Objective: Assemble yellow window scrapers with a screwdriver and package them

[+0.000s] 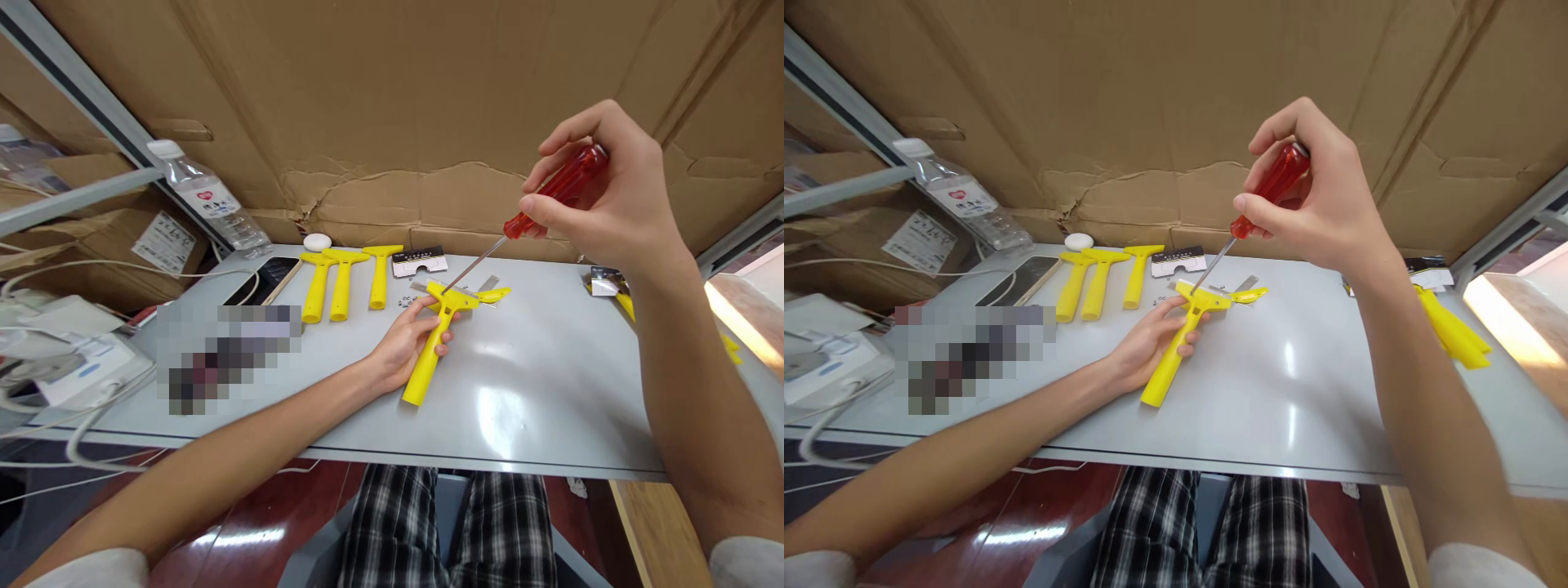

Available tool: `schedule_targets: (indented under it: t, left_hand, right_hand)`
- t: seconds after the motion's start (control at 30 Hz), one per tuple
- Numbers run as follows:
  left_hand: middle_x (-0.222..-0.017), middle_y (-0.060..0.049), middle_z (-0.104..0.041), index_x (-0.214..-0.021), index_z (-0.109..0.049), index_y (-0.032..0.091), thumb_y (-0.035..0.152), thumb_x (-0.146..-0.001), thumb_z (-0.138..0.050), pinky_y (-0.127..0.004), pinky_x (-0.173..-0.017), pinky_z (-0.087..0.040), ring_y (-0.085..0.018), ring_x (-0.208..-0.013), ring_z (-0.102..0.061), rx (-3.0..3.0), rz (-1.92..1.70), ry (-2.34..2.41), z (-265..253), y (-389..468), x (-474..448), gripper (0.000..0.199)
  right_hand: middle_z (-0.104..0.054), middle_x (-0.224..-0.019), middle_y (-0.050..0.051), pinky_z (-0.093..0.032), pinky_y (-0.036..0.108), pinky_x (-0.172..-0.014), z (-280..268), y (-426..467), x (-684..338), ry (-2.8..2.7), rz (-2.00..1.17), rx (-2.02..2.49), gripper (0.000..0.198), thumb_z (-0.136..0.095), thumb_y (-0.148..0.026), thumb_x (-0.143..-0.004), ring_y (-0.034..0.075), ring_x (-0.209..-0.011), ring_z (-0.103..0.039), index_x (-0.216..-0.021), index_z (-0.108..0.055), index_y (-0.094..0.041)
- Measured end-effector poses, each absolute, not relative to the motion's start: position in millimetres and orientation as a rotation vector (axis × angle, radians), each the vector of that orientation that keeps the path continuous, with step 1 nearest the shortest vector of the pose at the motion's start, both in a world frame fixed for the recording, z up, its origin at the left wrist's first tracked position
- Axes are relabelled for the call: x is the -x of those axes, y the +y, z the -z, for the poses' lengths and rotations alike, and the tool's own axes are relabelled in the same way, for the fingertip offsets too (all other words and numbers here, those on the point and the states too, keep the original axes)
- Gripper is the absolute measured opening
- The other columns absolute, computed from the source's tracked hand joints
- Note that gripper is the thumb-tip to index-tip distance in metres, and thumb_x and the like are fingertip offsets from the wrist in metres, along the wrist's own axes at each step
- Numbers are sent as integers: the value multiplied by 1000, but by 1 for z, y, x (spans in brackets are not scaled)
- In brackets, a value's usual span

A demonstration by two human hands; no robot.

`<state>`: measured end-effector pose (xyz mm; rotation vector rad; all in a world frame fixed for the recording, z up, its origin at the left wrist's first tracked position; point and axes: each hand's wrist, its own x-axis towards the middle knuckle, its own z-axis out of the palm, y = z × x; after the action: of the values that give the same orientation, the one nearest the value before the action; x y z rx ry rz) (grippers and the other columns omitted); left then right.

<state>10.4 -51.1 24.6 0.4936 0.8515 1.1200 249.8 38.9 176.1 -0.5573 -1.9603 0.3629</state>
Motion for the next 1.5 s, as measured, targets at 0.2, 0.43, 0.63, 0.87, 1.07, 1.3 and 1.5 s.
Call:
schedule_targets:
  t: [0.2, 0.43, 0.63, 0.87, 1.07, 1.3, 1.5]
  left_hand:
    - [-119, -10, -74, -124, -49, 28, 5, -90, -68, -21, -58, -47, -12, -70, -63, -502, -1115, 836, -21, -50, -9, 45]
    - [-118, -10, -75, -124, -48, 27, 9, -89, -72, -21, -58, -46, -12, -69, -63, -570, -1115, 822, -18, -50, -7, 46]
    - [-116, -11, -76, -127, -47, 27, 7, -88, -73, -20, -58, -45, -13, -71, -65, -557, -1119, 833, -17, -49, -7, 50]
    - [-117, -11, -76, -126, -48, 26, 9, -88, -75, -20, -57, -46, -12, -70, -65, -588, -1116, 830, -17, -51, -8, 50]
    - [-119, -12, -76, -127, -48, 25, 8, -89, -74, -19, -56, -47, -12, -69, -64, -582, -1129, 848, -18, -50, -8, 49]
    - [-117, -11, -75, -127, -50, 25, 8, -90, -72, -19, -56, -48, -11, -69, -63, -569, -1131, 862, -19, -50, -9, 46]
    - [-116, -12, -75, -126, -50, 25, 7, -91, -69, -19, -56, -47, -12, -68, -64, -553, -1129, 878, -19, -50, -10, 44]
  right_hand:
    - [-71, -79, -5, -50, 26, -49, -178, 32, -250, -2053, -302, 616, 43, -101, -29, -82, 14, -62, -71, -111, -69, -29]
    - [-72, -103, -3, -60, 29, -71, -186, 14, -251, -2109, -325, 562, 49, -100, -31, -77, 20, -96, -77, -115, -70, -31]
    - [-71, -100, -5, -59, 28, -70, -188, 11, -252, -2204, -268, 589, 44, -95, -28, -83, 20, -100, -78, -118, -67, -34]
    - [-67, -95, -7, -48, 25, -65, -190, 11, -252, -2165, -64, 731, 38, -94, -29, -86, 12, -82, -72, -115, -69, -31]
    - [-64, -87, -7, -45, 21, -59, -189, 12, -250, -2181, -111, 556, 23, -81, -37, -98, 9, -78, -69, -96, -62, -25]
    - [-69, -104, -2, -57, 28, -65, -188, 13, -254, -2221, -328, 470, 30, -78, -16, -86, 17, -94, -70, -110, -64, -27]
    - [-71, -96, -5, -58, 26, -66, -188, 20, -258, -2219, -288, 508, 34, -85, -18, -87, 14, -88, -69, -114, -68, -29]
